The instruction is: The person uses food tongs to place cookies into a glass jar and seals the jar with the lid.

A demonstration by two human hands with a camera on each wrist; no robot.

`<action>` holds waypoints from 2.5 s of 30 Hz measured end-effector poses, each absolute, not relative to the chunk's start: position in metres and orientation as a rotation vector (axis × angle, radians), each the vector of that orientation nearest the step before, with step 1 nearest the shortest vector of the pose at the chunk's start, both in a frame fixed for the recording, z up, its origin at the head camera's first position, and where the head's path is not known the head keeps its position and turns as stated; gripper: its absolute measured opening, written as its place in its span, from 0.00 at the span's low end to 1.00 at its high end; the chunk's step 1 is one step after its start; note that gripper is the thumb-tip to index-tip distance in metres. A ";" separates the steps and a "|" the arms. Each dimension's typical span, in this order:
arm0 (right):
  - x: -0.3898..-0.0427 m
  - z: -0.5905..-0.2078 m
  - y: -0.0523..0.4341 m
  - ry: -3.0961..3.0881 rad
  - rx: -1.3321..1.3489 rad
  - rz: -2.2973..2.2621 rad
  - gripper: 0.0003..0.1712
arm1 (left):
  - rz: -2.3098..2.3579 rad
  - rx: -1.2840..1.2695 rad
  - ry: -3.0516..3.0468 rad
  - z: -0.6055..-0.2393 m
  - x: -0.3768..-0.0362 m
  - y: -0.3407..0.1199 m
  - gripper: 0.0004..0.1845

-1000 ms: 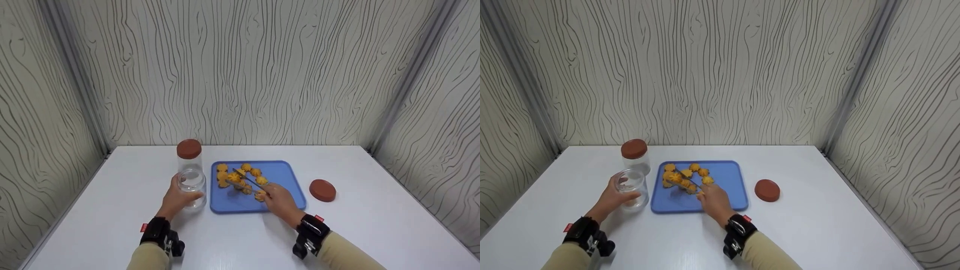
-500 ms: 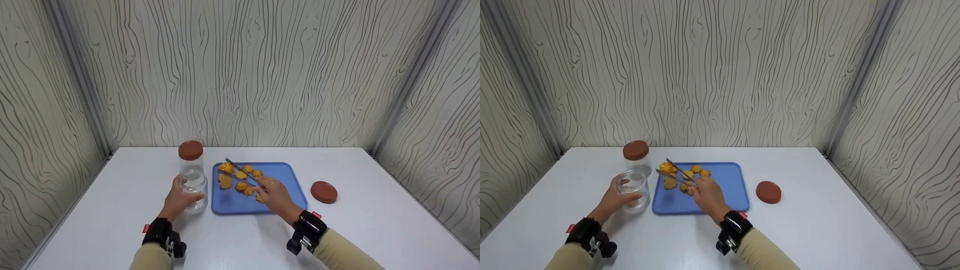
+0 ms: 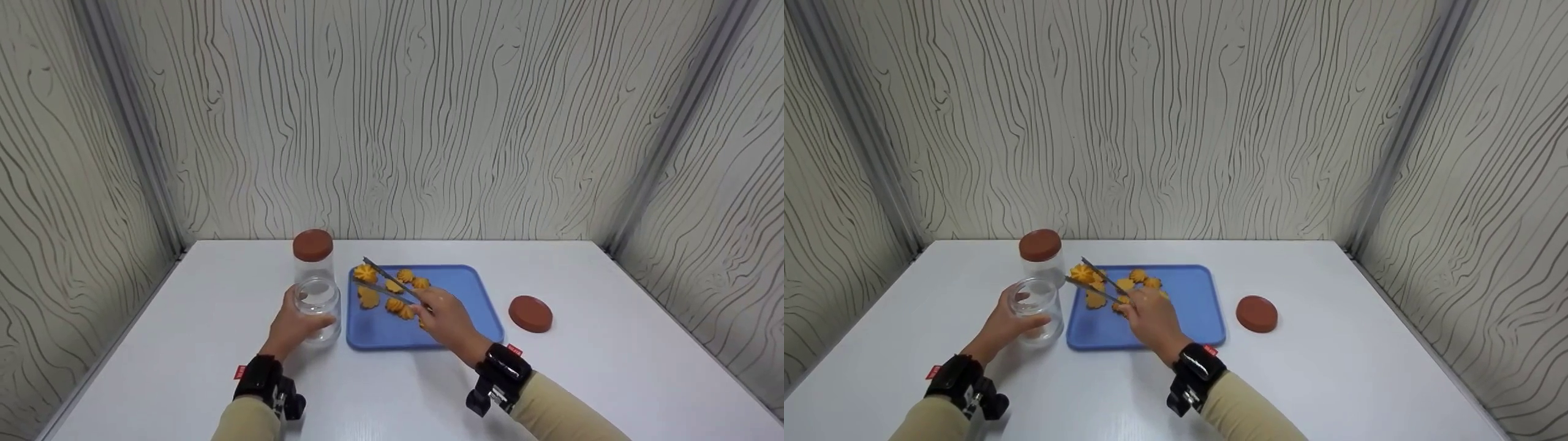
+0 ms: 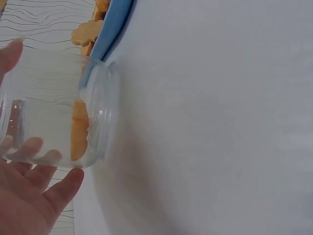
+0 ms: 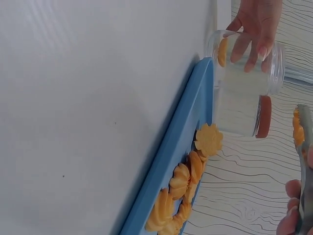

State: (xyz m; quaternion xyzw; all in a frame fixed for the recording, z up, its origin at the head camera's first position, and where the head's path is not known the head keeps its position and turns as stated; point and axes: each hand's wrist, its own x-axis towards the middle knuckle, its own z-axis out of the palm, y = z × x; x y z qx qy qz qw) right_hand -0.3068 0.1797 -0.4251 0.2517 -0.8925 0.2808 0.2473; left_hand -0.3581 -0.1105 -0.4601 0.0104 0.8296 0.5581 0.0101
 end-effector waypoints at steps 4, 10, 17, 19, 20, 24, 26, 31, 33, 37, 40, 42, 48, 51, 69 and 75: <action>-0.307 -0.424 0.175 -2.426 0.701 0.759 0.13 | 1.754 0.022 2.579 -0.460 -0.358 -0.110 0.55; -0.307 -0.424 0.168 -2.449 0.698 0.787 0.13 | 1.763 0.033 2.576 -0.461 -0.358 -0.109 0.56; -0.305 -0.424 0.157 -2.434 0.733 0.838 0.14 | 1.752 0.038 2.593 -0.464 -0.358 -0.111 0.57; -0.306 -0.425 0.155 -2.406 0.746 0.841 0.14 | 1.771 0.038 2.579 -0.464 -0.358 -0.110 0.56; -0.307 -0.426 0.154 -2.401 0.751 0.847 0.15 | 1.775 0.038 2.575 -0.464 -0.358 -0.110 0.56; -0.307 -0.426 0.147 -2.405 0.758 0.892 0.16 | 1.784 0.027 2.572 -0.464 -0.358 -0.108 0.56; -0.306 -0.425 0.144 -2.426 0.757 0.924 0.17 | 1.776 0.015 2.576 -0.464 -0.359 -0.108 0.56; -0.306 -0.426 0.135 -2.441 0.767 0.949 0.17 | 1.750 -0.002 2.585 -0.464 -0.360 -0.107 0.57; -0.307 -0.427 0.132 -2.433 0.779 0.944 0.17 | 1.744 0.000 2.588 -0.464 -0.360 -0.107 0.57; -0.306 -0.429 0.125 -2.437 0.795 0.970 0.16 | 1.756 -0.004 2.574 -0.464 -0.359 -0.108 0.57; -0.306 -0.430 0.121 -2.448 0.798 0.978 0.16 | 1.759 -0.009 2.569 -0.464 -0.358 -0.108 0.57; -0.307 -0.431 0.118 -2.446 0.800 0.974 0.16 | 1.752 -0.012 2.575 -0.464 -0.357 -0.108 0.57; -0.309 -0.433 0.114 -2.454 0.782 0.954 0.14 | 1.767 -0.005 2.579 -0.463 -0.356 -0.107 0.58; -0.311 -0.433 0.112 -2.455 0.776 0.952 0.13 | 1.776 -0.010 2.572 -0.463 -0.357 -0.107 0.57; -0.309 -0.432 0.128 -2.526 0.690 1.093 0.19 | 1.768 0.069 2.651 -0.465 -0.357 -0.107 0.56; -0.309 -0.434 0.143 -2.553 0.606 1.096 0.19 | 1.776 0.076 2.632 -0.465 -0.357 -0.108 0.55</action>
